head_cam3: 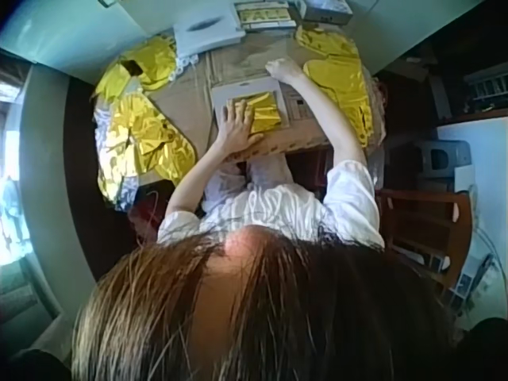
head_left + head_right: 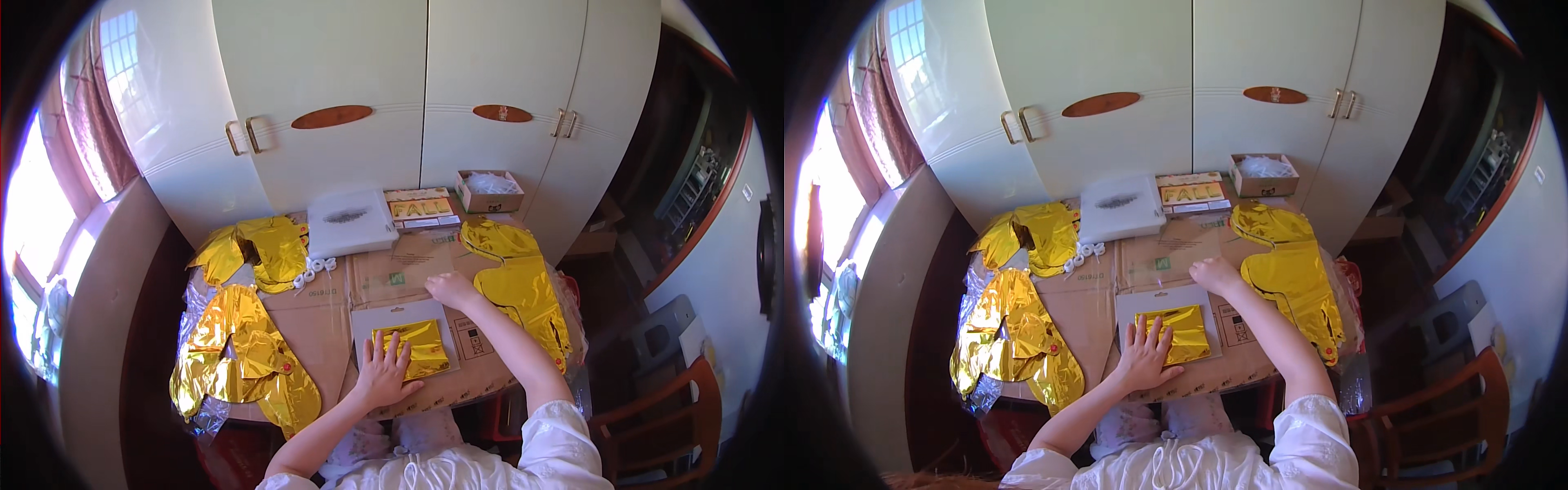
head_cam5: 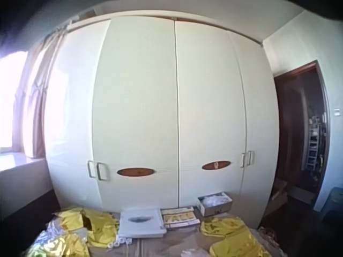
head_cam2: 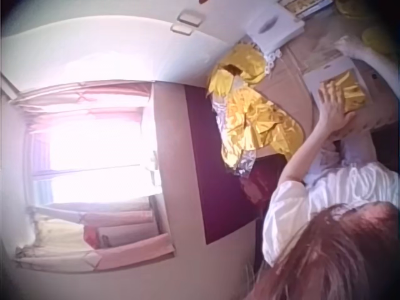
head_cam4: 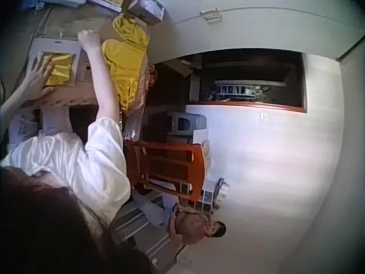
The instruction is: Fold gold-colored foil balloons and prepare them for packaging.
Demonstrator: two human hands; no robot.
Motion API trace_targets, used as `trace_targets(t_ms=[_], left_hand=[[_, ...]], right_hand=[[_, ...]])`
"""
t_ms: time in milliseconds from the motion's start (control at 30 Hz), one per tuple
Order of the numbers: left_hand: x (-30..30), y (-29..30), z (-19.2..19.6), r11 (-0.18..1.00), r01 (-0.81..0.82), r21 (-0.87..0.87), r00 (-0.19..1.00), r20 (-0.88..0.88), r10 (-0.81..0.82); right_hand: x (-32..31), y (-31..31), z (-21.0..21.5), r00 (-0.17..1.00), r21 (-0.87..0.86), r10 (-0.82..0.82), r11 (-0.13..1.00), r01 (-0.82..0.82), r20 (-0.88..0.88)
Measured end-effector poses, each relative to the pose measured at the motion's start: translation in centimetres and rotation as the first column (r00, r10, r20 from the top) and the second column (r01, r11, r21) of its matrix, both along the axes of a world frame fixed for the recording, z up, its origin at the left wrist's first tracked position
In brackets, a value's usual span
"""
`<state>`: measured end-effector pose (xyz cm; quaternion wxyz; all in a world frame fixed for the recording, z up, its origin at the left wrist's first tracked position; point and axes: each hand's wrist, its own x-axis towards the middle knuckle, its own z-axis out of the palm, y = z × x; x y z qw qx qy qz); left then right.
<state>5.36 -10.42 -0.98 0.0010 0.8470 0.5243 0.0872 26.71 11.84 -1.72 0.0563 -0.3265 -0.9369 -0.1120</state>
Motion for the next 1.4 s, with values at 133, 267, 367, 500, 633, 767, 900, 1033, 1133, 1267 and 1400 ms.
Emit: trace_targets(t_ms=[133,267,367,500,633,767,900,1033,1133,1267,1400], left_hand=[[0.0,0.0,-0.1,1.000,0.000,0.008,1.000,0.029,0.000],[0.1,0.1,-0.1,1.000,-0.001,0.010,0.999,0.032,0.000],[0.2,0.1,-0.3,1.000,-0.006,0.013,0.999,0.040,0.005],[0.0,0.0,-0.6,0.999,-0.014,0.030,0.999,0.045,0.013],[0.0,0.0,-0.7,0.999,-0.013,0.050,0.998,0.058,0.010],[0.1,0.0,-0.4,0.998,-0.020,0.051,0.998,0.061,0.016],[0.3,0.0,-0.5,0.997,-0.015,0.070,0.998,0.062,0.011],[0.1,-0.1,-0.3,0.998,-0.012,0.060,0.998,0.060,0.009],[0.2,-0.2,-0.2,0.998,-0.016,0.056,0.998,0.058,0.013],[0.2,-0.1,-0.3,0.998,-0.021,0.061,0.999,0.038,0.019],[0.2,-0.1,-0.2,0.998,-0.017,0.053,0.999,0.033,0.015]], right_hand=[[1.9,-0.2,1.5,0.988,0.164,-0.085,0.981,0.105,-0.128],[3.4,-0.2,2.1,0.992,0.396,-0.084,0.911,0.116,-0.096],[3.1,-1.5,1.6,0.994,0.415,-0.108,0.904,0.097,0.003],[1.9,-3.5,1.8,0.996,0.400,-0.047,0.916,0.012,0.079],[2.4,-4.9,2.4,0.993,0.304,-0.058,0.948,0.088,-0.106],[2.3,-6.1,2.4,0.971,0.164,-0.097,0.977,0.134,-0.218],[2.5,-7.1,0.3,0.869,-0.003,-0.099,0.994,0.111,-0.485],[3.0,-9.0,-0.9,0.822,-0.234,-0.266,0.958,0.167,-0.503],[3.3,-10.7,-0.7,0.809,-0.282,-0.290,0.946,0.161,-0.511],[3.2,-9.3,0.5,0.797,-0.129,-0.248,0.969,0.213,-0.551],[3.3,-7.4,-0.3,0.869,0.133,-0.069,0.979,0.153,-0.490]])
